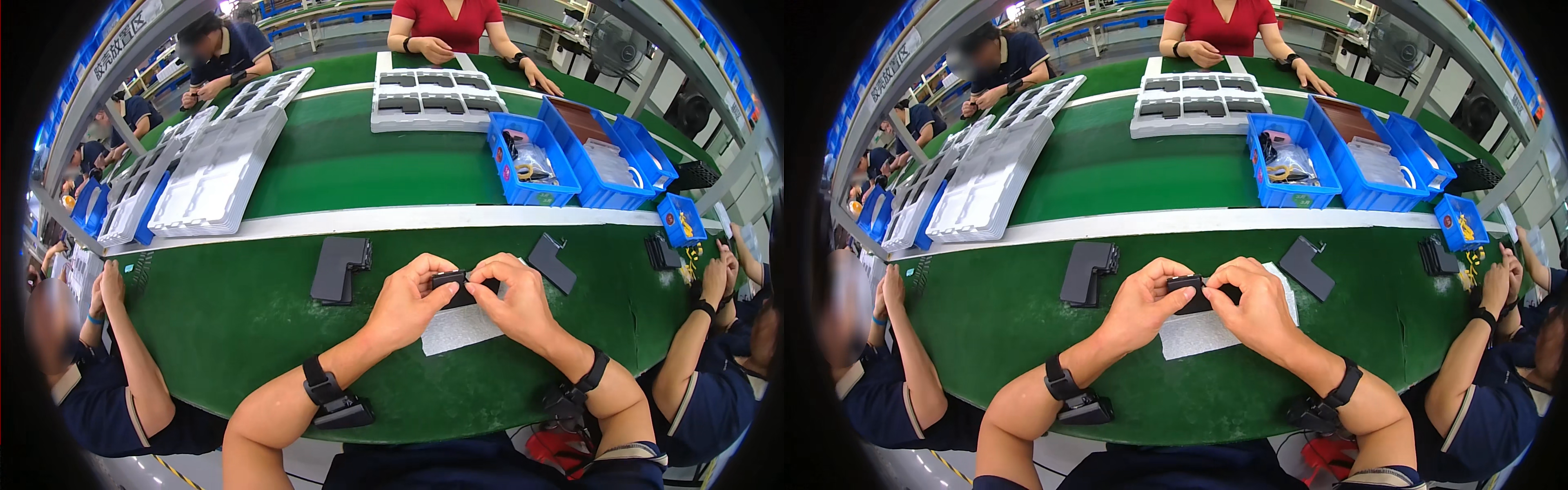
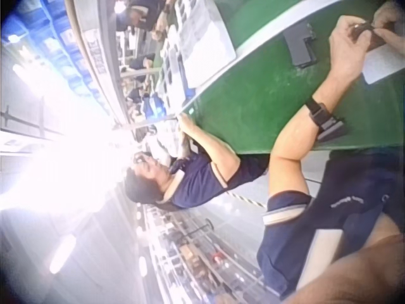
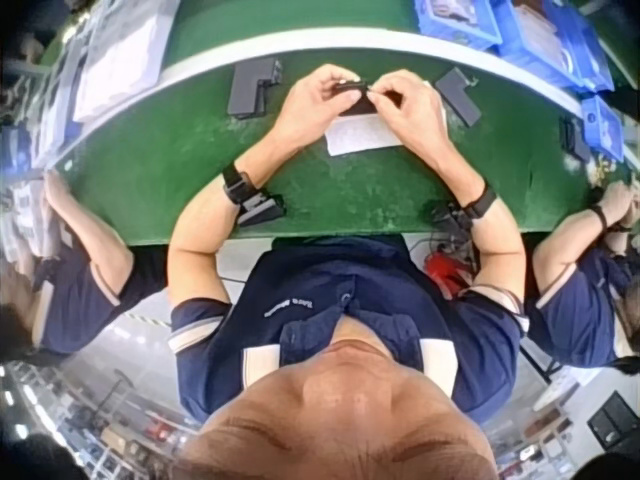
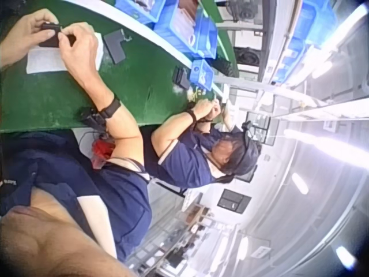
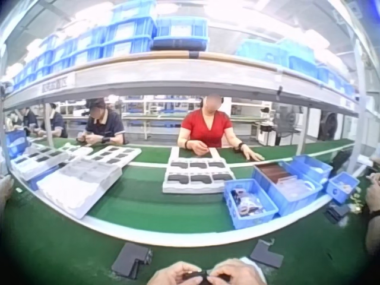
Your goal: Assembling small black plastic electronic components by hand at a workstation.
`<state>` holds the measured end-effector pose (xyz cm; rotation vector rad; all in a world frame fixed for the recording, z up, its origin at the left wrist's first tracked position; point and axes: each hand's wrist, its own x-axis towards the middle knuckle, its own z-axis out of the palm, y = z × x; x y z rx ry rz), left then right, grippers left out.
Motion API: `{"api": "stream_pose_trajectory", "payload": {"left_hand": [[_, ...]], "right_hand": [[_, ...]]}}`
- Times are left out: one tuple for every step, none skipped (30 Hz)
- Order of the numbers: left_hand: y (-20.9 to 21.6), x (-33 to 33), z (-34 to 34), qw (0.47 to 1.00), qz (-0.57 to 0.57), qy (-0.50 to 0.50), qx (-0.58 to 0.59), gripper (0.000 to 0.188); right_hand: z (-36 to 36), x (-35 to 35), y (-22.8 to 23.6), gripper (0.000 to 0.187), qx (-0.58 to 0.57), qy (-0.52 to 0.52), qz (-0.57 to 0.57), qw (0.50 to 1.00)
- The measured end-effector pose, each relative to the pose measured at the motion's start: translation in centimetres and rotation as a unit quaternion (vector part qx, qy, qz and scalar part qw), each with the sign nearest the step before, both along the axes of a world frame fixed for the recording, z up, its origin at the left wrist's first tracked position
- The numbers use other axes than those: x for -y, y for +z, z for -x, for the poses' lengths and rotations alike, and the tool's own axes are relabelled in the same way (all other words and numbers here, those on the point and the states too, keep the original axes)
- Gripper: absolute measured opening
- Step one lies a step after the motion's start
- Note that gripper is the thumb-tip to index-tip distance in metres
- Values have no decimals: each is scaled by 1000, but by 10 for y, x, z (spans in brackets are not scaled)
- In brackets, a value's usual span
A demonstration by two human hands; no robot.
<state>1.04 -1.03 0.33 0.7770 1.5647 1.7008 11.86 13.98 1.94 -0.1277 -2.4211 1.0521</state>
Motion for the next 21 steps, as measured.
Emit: {"api": "stream_pose_trajectory", "payload": {"left_hand": [[0, 0, 0, 1000, -4, -9, -4, 17], [0, 0, 0, 1000, -4, -8, -4, 17], [1, 0, 0, 1000, -6, -16, -6, 17], [2, 1, 1, 1000, -6, -23, -10, 17], [1, 1, 2, 1000, -4, -20, -11, 17], [-1, 2, 3, 999, 2, -35, -18, 19], [0, 2, 5, 998, 8, -49, -24, 20], [3, 3, 8, 999, 10, -46, -26, 20], [8, 5, 13, 998, 0, -63, -18, 22], [12, 5, 18, 997, -11, -80, -10, 24], [15, 7, 25, 997, -37, -68, 5, 28], [23, 12, 31, 999, -29, -26, -25, 28], [30, 17, 40, 1000, -28, 5, -12, 25], [35, 24, 51, 999, -27, 37, 1, 22], [34, 31, 66, 997, -16, 64, -27, 18], [36, 37, 79, 994, -5, 91, -58, 14], [40, 44, 88, 988, 28, 119, -97, 9], [44, 50, 94, 981, 62, 135, -121, 10], [43, 54, 101, 969, 97, 147, -175, 12], [40, 57, 106, 951, 131, 159, -229, 14], [37, 57, 107, 951, 130, 159, -229, 14]], "right_hand": [[0, 1, 1, 9, -10, 0, -4, 1000], [0, 1, 2, 8, -20, -1, -8, 1000], [-1, 1, 3, 8, -20, 1, -7, 1000], [0, 2, 3, 7, -20, 10, -17, 1000], [1, 2, 3, 6, -21, 20, -26, 999], [1, 2, 3, 6, -22, 23, -24, 999], [-1, 0, 4, 6, -24, 36, -11, 999], [-1, -2, 4, 6, -26, 49, 2, 998], [-1, -6, 4, 10, -32, 71, -1, 997], [-1, -9, 7, 10, -32, 74, 1, 997], [-2, -11, 12, 11, -36, 69, -28, 997], [-4, -15, 19, 13, -40, 64, -56, 996], [-7, -20, 24, 17, -7, 35, -60, 998], [-8, -26, 28, 17, -8, 35, -59, 998], [-10, -32, 31, 16, 28, -13, -143, 989], [-12, -38, 35, 16, 62, -62, -226, 970], [-13, -43, 36, 18, 96, -95, -258, 957], [-15, -48, 37, 18, 94, -96, -258, 957], [-17, -53, 37, 19, 145, -119, -284, 940], [-18, -58, 38, 21, 196, -141, -308, 920], [-20, -65, 37, 27, 217, -145, -329, 908]]}}
